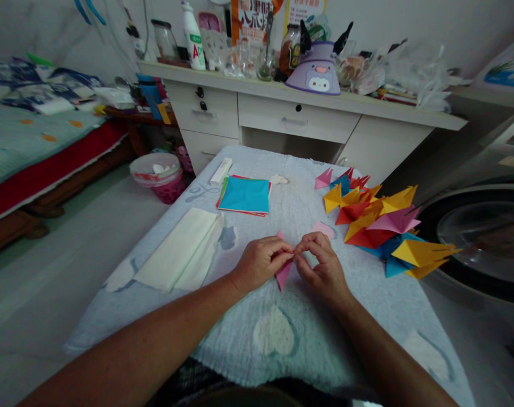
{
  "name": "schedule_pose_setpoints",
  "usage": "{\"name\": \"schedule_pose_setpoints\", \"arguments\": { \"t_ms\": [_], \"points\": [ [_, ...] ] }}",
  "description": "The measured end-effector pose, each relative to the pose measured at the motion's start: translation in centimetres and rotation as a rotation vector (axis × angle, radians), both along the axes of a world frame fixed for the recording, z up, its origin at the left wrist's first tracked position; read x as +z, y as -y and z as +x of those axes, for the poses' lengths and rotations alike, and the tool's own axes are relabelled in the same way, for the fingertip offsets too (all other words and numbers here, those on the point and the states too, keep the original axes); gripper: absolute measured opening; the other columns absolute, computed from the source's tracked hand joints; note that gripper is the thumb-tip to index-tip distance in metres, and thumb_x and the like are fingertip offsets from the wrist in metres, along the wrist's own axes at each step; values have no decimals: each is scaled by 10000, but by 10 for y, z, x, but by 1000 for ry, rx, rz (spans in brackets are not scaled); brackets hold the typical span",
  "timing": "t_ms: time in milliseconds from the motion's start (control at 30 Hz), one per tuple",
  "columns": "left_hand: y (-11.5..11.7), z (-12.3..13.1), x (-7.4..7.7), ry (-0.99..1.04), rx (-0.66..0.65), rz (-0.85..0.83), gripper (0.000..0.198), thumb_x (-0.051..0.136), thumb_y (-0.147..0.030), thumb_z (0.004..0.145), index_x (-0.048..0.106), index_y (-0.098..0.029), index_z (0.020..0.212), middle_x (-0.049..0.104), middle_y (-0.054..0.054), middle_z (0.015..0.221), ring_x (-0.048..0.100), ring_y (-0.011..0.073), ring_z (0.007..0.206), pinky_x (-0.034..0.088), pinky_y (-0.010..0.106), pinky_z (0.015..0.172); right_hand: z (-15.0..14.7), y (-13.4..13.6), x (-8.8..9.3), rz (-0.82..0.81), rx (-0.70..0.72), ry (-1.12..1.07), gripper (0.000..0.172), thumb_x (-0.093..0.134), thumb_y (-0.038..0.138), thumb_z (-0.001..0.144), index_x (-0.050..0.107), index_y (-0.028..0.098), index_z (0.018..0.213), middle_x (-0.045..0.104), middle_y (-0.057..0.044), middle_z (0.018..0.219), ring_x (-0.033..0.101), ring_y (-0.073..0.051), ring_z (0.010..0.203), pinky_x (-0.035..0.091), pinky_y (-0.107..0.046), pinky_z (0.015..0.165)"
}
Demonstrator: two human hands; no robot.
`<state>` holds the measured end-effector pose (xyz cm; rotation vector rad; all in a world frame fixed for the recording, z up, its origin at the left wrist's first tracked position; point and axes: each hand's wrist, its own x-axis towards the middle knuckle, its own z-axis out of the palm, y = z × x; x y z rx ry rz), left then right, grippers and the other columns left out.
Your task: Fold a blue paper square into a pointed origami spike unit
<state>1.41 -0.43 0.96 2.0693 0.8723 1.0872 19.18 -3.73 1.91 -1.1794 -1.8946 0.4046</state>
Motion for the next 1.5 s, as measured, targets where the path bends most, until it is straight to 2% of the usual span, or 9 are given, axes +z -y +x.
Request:
{"name": "schedule_pose_setpoints", "arguments": {
  "t_ms": [133,300,700,1000,1133,1500],
  "points": [
    [0,0,0,14,-7,12,98,614,-124,853,693,-173,819,684,9,759,613,110,670,451,209,629,0,1,2,-8,-2,-7,119,594,114,842,583,232,857,547,-25,902,521,-205,903,415,-358,804],
    [1,-1,0,22,-21,25,105,612,-119,855,698,-172,830,702,21,794,634,117,706,474,218,656,0,2,5,-12,-12,-5,137,608,152,838,577,237,941,576,-38,931,535,-223,923,422,-386,830],
    [-1,-2,-1,24,-27,37,97,623,-114,856,697,-176,846,702,17,804,644,117,732,477,215,671,3,2,5,-153,-6,-62,3,626,221,848,627,220,845,588,-32,865,560,-207,869,429,-359,795],
    [0,-1,1,30,-34,19,107,615,-110,855,699,-174,836,706,23,809,652,124,737,485,221,681,4,1,7,-346,74,-244,176,559,329,904,624,203,801,581,-22,813,560,-181,809,433,-321,757],
    [0,-1,0,19,-37,21,108,613,-113,856,698,-175,837,705,20,802,654,122,733,488,222,681,3,0,5,-393,67,-294,180,569,342,895,615,203,790,562,-13,795,543,-169,776,421,-298,702],
    [0,-1,-1,-2,-36,29,120,618,-87,838,696,-177,839,702,11,786,645,114,710,486,215,666,2,-1,4,-315,48,-234,119,577,260,859,593,205,755,562,-8,778,539,-166,771,424,-307,738]
  ]
}}
